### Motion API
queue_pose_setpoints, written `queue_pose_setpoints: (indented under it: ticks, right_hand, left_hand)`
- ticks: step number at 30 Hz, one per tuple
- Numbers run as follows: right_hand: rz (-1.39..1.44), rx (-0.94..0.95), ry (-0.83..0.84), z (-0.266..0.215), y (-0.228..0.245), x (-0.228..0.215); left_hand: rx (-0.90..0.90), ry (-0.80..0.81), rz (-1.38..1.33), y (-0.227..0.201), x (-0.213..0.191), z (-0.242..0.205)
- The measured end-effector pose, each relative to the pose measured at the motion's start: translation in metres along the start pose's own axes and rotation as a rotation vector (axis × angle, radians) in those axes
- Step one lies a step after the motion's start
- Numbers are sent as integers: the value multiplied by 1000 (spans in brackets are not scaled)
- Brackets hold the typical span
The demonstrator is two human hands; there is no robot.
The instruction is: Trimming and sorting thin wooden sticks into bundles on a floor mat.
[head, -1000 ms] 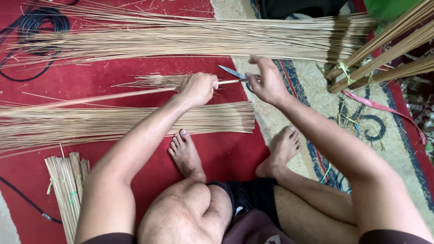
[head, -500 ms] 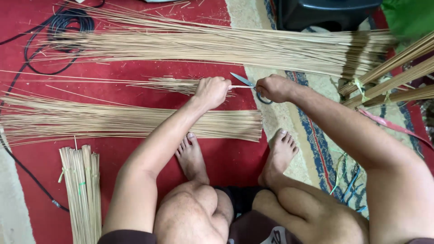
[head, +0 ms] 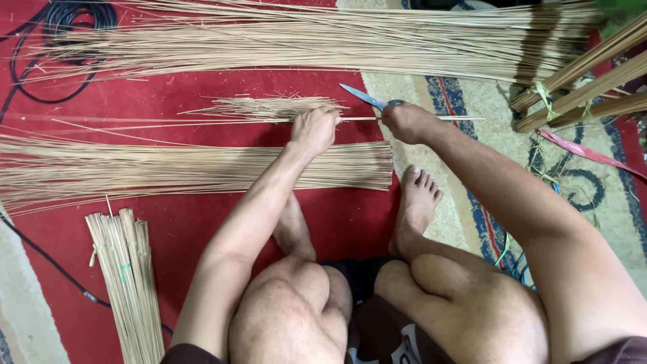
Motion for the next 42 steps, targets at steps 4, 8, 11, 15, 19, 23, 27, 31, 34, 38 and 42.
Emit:
queue_pose_setpoints:
  ticks: [4,8,11,15,19,23,27,31,34,38,42]
  right_hand:
    - [-26,18,8,0,33,9]
    - [62,-34,-29,7,46,15]
    - [93,-3,-18,-2,27,8]
    - [118,91,6,-18,-19,13]
    - [76,129,46,-16,-1,19]
    - [124,45,15,2,33,20]
    - [81,9,-10,2,36,8]
    - [35,45,16,-13,-4,8]
    - [63,64,27,-26,-2,4]
    - [99,78,70,-32,41,9]
    - [124,26,31,-23,78,0]
  left_hand:
    - [38,6,-32,-13,16,4]
    - [163,-76,17,-41,13,15]
    - [169,-110,25,-18,15,15]
    - [95,-53,122,23,27,19]
    - [79,-7,126,-1,12,17]
    - [139,-39,40,-32,11,20]
    - [157,-68,35,-39,-15,10]
    - [116,-102,62,10,0,12]
    - [107,-120,67,19,3,7]
    - [119,-62,35,-10,5,5]
    - [219,-65,-53,-60,-27,-3]
Point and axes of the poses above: each hand's wrist, its own z-axis towards the middle knuckle, its own x-axis out of the palm, y = z × x, the point moved 6 cm from there along z, towards the middle knuckle, and after that the axes turned 1 degree about -x, right-handed, at the moved point
